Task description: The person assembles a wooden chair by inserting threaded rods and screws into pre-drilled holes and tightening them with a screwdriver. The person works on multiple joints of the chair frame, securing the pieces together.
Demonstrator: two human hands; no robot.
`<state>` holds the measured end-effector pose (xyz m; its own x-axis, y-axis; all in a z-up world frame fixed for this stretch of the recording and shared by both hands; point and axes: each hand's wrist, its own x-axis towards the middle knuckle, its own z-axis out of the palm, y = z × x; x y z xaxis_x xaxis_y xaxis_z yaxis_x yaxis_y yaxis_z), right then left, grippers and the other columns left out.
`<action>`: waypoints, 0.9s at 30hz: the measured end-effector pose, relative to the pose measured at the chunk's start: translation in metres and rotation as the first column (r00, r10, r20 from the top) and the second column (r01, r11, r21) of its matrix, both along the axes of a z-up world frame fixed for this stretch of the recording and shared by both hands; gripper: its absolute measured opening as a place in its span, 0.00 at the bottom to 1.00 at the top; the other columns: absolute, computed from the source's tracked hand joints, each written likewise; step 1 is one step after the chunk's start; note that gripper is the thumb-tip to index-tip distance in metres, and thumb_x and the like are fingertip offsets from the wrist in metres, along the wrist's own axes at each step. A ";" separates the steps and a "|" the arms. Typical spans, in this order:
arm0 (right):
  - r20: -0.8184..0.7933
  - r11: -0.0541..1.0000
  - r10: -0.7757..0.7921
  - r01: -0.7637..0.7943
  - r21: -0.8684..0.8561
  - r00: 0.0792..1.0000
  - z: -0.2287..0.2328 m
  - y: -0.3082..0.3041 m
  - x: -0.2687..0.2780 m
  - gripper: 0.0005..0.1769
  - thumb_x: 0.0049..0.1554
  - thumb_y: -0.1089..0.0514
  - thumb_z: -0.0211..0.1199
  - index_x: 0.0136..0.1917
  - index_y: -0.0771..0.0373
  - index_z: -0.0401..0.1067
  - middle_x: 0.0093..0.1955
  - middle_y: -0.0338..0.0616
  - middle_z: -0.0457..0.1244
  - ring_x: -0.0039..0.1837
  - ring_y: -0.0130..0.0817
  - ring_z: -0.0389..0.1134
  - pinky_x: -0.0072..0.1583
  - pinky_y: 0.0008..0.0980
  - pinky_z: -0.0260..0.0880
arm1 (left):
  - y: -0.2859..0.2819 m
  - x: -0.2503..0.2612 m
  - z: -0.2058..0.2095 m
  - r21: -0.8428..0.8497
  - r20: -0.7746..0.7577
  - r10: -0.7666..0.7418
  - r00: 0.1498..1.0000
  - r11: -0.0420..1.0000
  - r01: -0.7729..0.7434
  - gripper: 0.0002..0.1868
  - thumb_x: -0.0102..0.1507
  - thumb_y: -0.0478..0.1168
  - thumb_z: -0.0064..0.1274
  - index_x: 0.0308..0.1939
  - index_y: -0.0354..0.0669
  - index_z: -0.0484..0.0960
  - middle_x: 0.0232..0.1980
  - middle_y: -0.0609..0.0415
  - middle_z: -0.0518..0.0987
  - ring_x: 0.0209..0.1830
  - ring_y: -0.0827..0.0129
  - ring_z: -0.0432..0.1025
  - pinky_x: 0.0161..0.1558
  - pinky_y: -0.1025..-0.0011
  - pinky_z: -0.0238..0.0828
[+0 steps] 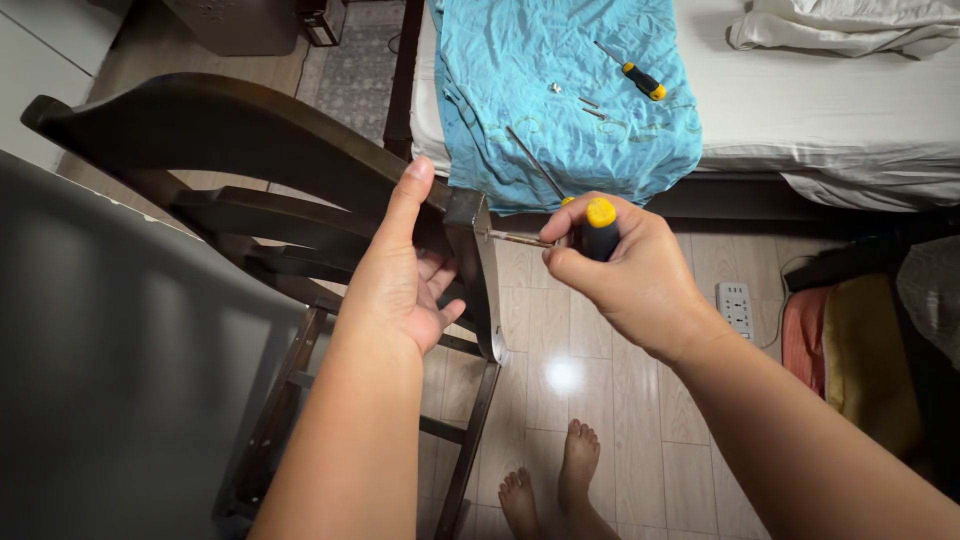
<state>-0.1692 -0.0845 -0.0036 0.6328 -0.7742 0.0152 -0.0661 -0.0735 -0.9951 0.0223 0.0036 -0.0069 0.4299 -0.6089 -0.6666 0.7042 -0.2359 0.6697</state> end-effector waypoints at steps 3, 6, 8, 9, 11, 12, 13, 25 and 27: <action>0.008 0.997 -0.009 0.008 0.077 1.000 0.002 -0.004 -0.004 0.04 0.54 0.65 0.66 0.45 0.64 0.74 0.42 0.32 0.65 0.44 0.18 0.64 0.47 0.20 0.66 | -0.007 -0.003 0.003 0.161 0.096 0.023 0.995 0.986 -0.038 0.66 0.44 0.80 0.61 0.78 0.51 0.63 0.78 0.41 0.63 0.72 0.42 0.60 0.66 0.30 0.47; -0.007 0.986 -0.045 0.046 0.159 0.999 0.002 -0.006 -0.006 0.05 0.55 0.65 0.66 0.46 0.64 0.75 0.39 0.34 0.65 0.39 0.21 0.61 0.42 0.22 0.63 | -0.006 -0.006 0.011 0.285 0.165 0.010 0.986 0.957 -0.057 0.66 0.43 0.80 0.57 0.74 0.44 0.62 0.74 0.45 0.64 0.67 0.48 0.67 0.65 0.33 0.48; 0.017 0.981 -0.060 0.056 0.185 0.998 0.002 -0.008 -0.007 0.06 0.55 0.65 0.65 0.47 0.64 0.75 0.38 0.34 0.64 0.38 0.21 0.61 0.40 0.23 0.62 | -0.002 -0.009 0.017 0.318 0.186 0.006 0.983 0.946 -0.066 0.61 0.42 0.78 0.57 0.68 0.39 0.68 0.66 0.48 0.69 0.62 0.54 0.73 0.65 0.37 0.51; 0.025 0.979 -0.061 0.055 0.195 0.998 0.001 -0.008 -0.007 0.06 0.55 0.65 0.66 0.47 0.64 0.74 0.38 0.35 0.64 0.38 0.21 0.61 0.40 0.23 0.62 | 0.003 -0.010 0.020 0.328 0.198 0.012 0.980 0.941 -0.077 0.57 0.41 0.76 0.58 0.63 0.39 0.75 0.60 0.49 0.74 0.59 0.57 0.75 0.64 0.38 0.55; 0.038 0.975 -0.060 0.051 0.214 0.997 0.000 -0.009 -0.007 0.06 0.55 0.65 0.66 0.48 0.65 0.74 0.38 0.35 0.64 0.38 0.21 0.61 0.41 0.23 0.63 | 0.011 -0.010 0.025 0.293 0.182 0.017 0.983 0.953 -0.070 0.49 0.42 0.72 0.61 0.54 0.40 0.80 0.51 0.53 0.78 0.55 0.62 0.78 0.64 0.42 0.58; 0.063 0.968 -0.075 0.058 0.243 0.995 -0.001 -0.009 -0.006 0.06 0.55 0.65 0.65 0.48 0.65 0.74 0.38 0.36 0.64 0.38 0.22 0.60 0.40 0.24 0.62 | 0.015 -0.009 0.028 0.247 0.154 0.015 0.988 0.968 -0.053 0.44 0.43 0.70 0.62 0.51 0.41 0.79 0.48 0.54 0.78 0.54 0.64 0.78 0.64 0.43 0.57; 0.085 0.961 -0.086 0.060 0.271 0.993 -0.001 -0.009 -0.004 0.06 0.55 0.66 0.64 0.48 0.65 0.73 0.38 0.36 0.64 0.38 0.22 0.60 0.40 0.24 0.62 | 0.019 -0.007 0.029 0.200 0.125 0.017 0.992 0.979 -0.042 0.40 0.44 0.68 0.64 0.48 0.41 0.79 0.44 0.56 0.77 0.54 0.65 0.78 0.65 0.45 0.56; 0.070 0.926 -0.121 0.087 0.367 0.990 -0.003 0.000 0.002 0.07 0.54 0.65 0.63 0.48 0.64 0.72 0.39 0.37 0.64 0.36 0.25 0.61 0.39 0.27 0.60 | -0.009 -0.006 0.002 -0.370 -0.042 0.269 0.962 0.891 -0.265 0.16 0.51 0.44 0.61 0.40 0.41 0.82 0.43 0.55 0.79 0.47 0.64 0.74 0.58 0.53 0.69; 0.075 0.914 -0.135 0.095 0.395 0.988 -0.002 0.002 0.002 0.07 0.55 0.64 0.62 0.49 0.63 0.72 0.40 0.37 0.65 0.37 0.25 0.60 0.40 0.27 0.60 | -0.009 -0.008 -0.003 -0.431 -0.111 0.290 0.951 0.848 -0.308 0.16 0.56 0.46 0.60 0.42 0.41 0.81 0.45 0.55 0.79 0.49 0.64 0.73 0.58 0.57 0.68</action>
